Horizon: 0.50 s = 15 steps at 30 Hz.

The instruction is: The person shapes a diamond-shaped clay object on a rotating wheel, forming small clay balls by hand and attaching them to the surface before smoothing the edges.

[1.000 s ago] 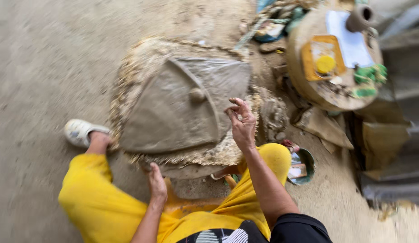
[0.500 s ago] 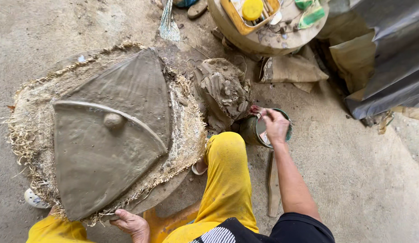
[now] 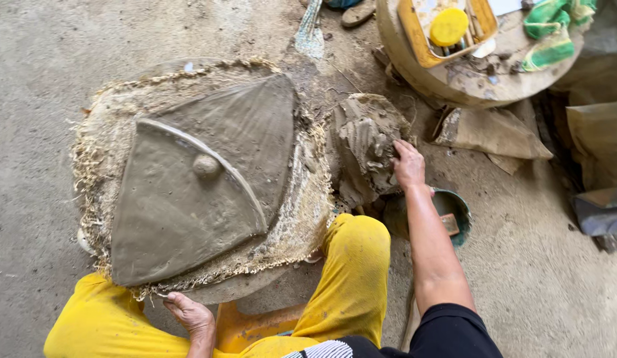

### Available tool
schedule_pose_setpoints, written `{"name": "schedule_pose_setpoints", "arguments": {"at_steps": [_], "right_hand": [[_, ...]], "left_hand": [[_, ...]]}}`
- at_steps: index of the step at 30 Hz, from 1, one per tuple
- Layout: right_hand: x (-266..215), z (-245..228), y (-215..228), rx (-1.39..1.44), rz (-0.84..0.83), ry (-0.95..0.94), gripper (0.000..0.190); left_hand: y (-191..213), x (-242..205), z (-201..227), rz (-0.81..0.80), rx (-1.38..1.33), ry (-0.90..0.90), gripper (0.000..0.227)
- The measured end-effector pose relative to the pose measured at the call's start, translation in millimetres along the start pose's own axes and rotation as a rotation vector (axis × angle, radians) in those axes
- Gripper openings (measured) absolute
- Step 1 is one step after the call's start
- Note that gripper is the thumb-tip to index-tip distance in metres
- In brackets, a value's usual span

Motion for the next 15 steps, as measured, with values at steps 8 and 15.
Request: {"name": "schedule_pose_setpoints", "arguments": {"at_steps": [8, 15], "right_hand": [[-9, 22, -3, 0.031, 0.009, 0.017, 0.041], [-69, 42, -36, -0.040, -0.470, -0.332, 0.016]], "left_hand": [[1, 31, 24, -0.069, -0.150, 0.057, 0.079], [-2, -16, 22, -0.250, -0.335, 0.514, 0.085]]}}
Point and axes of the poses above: each hand's wrist, its own x-axis towards the middle knuckle, its own y-axis out of the back of the hand, z = x × y, the point moved 9 cm from there along x, towards the middle knuckle, and after that the axes turned 12 degrees about y, right-handed, at the moved point
